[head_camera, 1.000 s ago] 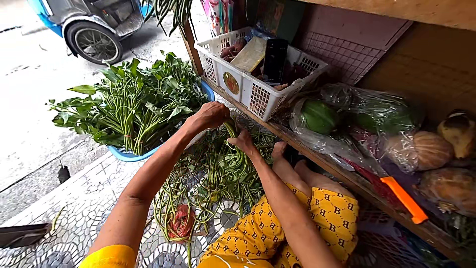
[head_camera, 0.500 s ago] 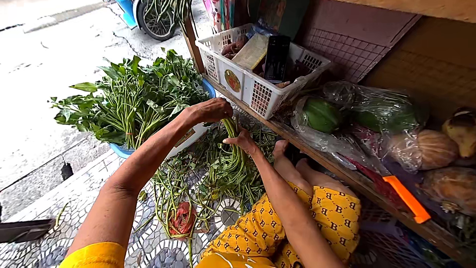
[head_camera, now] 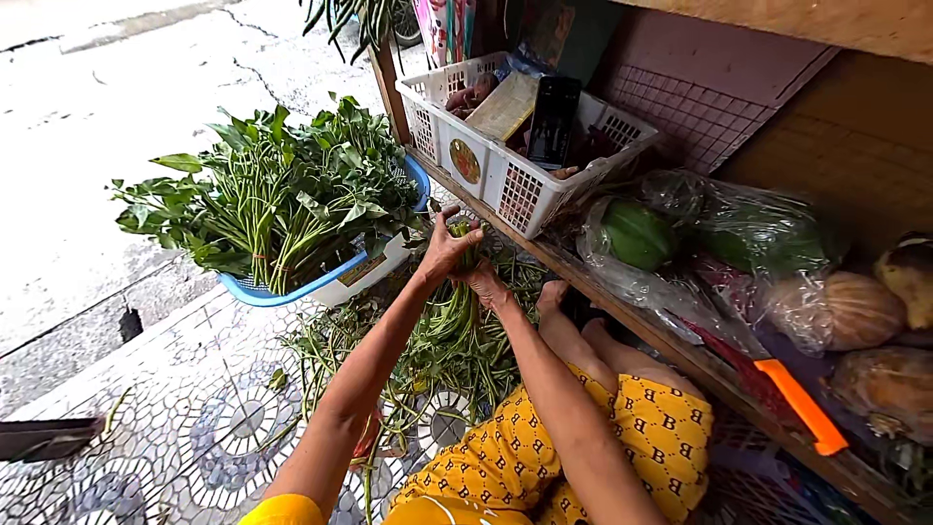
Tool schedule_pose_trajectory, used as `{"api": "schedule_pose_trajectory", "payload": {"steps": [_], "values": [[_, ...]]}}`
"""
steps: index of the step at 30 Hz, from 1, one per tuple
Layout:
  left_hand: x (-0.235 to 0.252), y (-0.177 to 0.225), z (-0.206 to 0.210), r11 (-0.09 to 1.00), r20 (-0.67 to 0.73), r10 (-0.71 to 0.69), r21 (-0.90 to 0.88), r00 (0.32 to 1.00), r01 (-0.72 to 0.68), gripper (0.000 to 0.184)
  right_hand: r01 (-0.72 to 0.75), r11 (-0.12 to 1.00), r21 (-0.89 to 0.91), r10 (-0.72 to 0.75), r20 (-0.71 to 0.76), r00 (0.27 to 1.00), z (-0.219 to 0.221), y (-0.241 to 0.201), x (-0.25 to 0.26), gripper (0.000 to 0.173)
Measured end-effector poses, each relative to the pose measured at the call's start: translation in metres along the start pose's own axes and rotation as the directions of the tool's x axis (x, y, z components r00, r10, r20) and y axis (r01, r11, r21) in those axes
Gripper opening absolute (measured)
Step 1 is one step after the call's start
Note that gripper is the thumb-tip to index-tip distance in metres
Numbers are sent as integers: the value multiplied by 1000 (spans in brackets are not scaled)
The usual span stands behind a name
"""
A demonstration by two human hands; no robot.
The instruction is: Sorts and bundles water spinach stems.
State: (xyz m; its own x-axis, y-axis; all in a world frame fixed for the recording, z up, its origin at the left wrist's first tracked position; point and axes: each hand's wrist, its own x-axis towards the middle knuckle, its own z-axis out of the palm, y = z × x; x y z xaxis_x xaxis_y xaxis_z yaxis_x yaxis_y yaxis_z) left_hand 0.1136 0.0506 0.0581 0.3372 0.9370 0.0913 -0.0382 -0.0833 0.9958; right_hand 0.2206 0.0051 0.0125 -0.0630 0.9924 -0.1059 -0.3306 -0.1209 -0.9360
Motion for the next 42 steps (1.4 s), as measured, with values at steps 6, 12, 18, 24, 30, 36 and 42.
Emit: {"api": "schedule_pose_trajectory", "payload": {"steps": [6,12,18,24,30,36,42], "values": [[-3,3,24,992,-106,75,106,991,-64,52,124,948,-293,-124,21,992,-1,-6,-8,59],[19,3,15,989,-44,21,-143,999,-28,13,78,953,-292,-56,84,995,-10,-19,-13,111],[26,6,29,996,-131,76,-38,988,-82,16,179,914,-364,-165,71,984,-12,-20,4,106],[29,3,39,982,-166,-74,-185,983,43,21,168,891,-423,-244,-132,961,-9,-2,6,34],[27,0,15,921,143,-83,-366,986,131,37,-67,984,-165,52,-95,994,-9,-7,8,18],[21,-10,18,992,-23,-28,-127,999,25,11,-100,926,-363,99,-21,995,-13,-16,3,37],[26,-3,10,943,201,-156,-261,967,207,49,-201,975,-98,199,-34,979,-19,-12,3,14]]}}
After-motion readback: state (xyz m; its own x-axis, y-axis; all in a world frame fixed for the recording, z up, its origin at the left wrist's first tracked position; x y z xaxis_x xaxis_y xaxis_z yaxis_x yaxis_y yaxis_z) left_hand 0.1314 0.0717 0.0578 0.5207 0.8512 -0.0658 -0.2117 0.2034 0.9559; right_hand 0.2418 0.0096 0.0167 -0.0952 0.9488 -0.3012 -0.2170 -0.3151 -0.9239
